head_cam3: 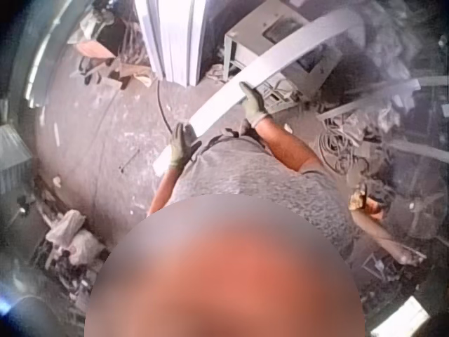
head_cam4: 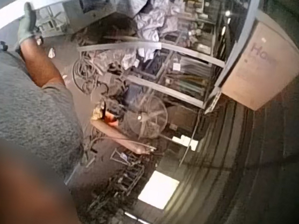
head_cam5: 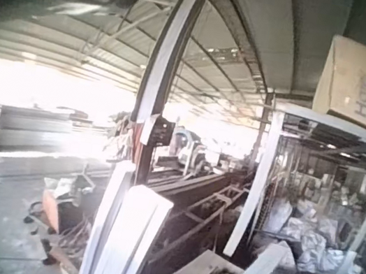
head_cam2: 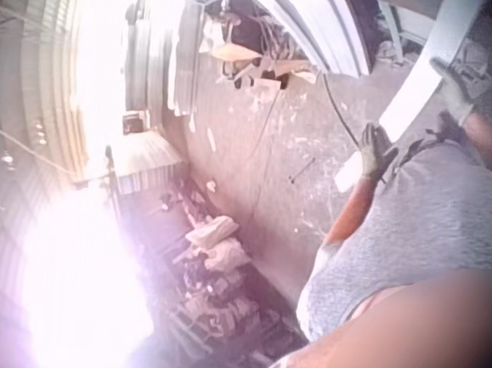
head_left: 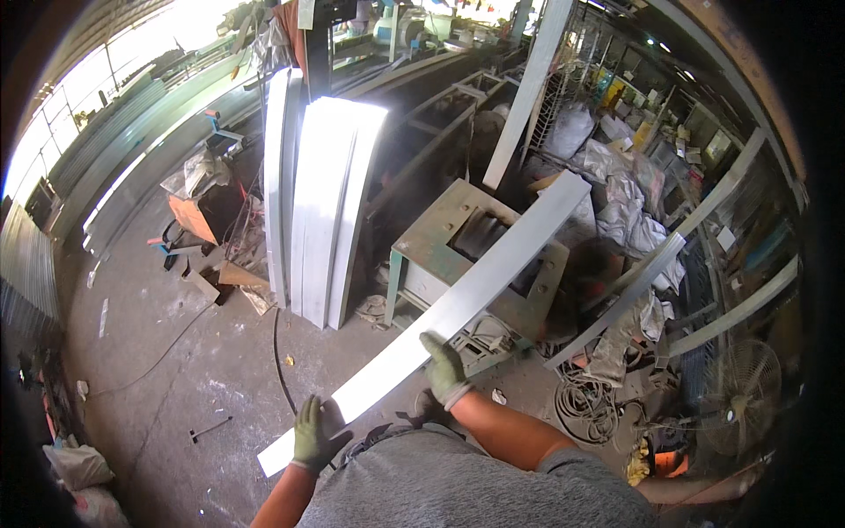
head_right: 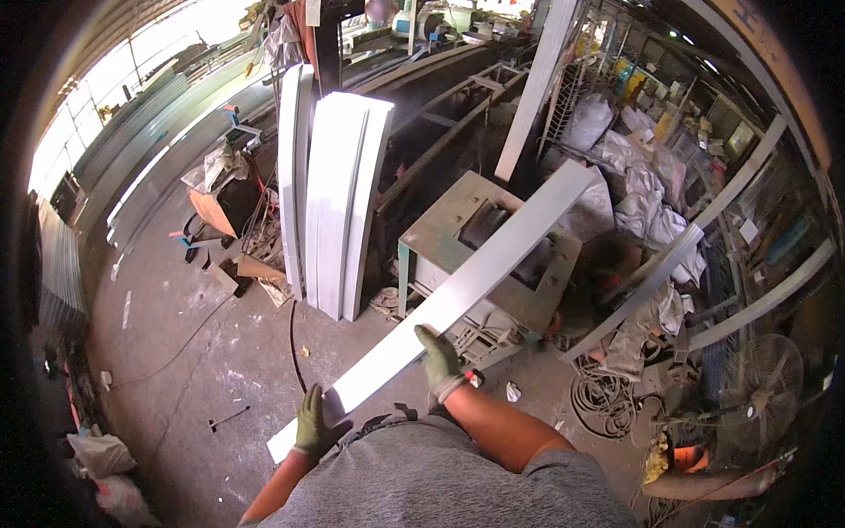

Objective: The person feeds long metal sheets into a manual bending machine, pulls them through the rollers, and stacks the bent pieces on the floor. The process is repeated multiple times with different sheets.

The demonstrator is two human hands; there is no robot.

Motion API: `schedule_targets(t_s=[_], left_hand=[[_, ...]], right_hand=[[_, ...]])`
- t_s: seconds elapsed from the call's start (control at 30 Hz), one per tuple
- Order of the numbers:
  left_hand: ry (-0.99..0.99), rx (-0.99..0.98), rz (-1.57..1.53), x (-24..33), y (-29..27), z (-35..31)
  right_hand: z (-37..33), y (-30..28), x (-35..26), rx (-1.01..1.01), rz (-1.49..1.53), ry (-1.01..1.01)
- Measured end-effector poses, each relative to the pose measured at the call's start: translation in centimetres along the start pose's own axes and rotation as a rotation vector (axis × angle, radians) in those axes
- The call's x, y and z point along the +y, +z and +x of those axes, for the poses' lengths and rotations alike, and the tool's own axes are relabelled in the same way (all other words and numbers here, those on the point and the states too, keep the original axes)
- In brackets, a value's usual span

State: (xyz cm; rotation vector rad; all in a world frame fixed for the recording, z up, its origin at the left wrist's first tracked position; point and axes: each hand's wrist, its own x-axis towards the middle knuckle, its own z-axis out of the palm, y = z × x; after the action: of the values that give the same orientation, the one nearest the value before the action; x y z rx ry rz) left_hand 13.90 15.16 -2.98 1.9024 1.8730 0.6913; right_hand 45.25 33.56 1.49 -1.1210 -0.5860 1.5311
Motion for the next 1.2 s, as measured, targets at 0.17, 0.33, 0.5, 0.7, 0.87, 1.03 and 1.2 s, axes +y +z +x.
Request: schedule_targets(t_s=[0.17, 0.33, 0.5, 0.7, 0.87, 1.03, 1.2], left_hand=[[-0.117, -0.213, -0.145, 3.8, 4.0, 7.8], [-0.079, -0.093, -0.176, 0.9, 6.7, 7.3], [-0.230, -0.074, -0.187, -1.4, 6.2, 3.3], [-0.399, -0.102, 0.133, -2.7, 5.0, 4.4], [-0.616, -0.198, -0.114, -8.9, 3.5, 2.7], [-0.930, -0.415, -0.120, -15.4, 1.7, -4.2], [-1.125, -0.358, -0.214, -17.9, 1.6, -10.5]], right_hand=[[0.5, 0.9, -0.7, -0.123, -0.161, 0.018], [5.9, -0.8, -8.1, -0.329, -0.398, -0.063], [12.0, -1.5, -13.0, -0.297, -0.418, 0.056], [14.2, 4.5, -12.9, -0.281, -0.574, 0.086], [16.1, 11.8, -8.9, -0.205, -0.476, -0.025], [20.1, 16.0, -6.1, -0.126, -0.658, -0.042], [25.1, 17.3, -3.7, -0.098, -0.749, -0.120]])
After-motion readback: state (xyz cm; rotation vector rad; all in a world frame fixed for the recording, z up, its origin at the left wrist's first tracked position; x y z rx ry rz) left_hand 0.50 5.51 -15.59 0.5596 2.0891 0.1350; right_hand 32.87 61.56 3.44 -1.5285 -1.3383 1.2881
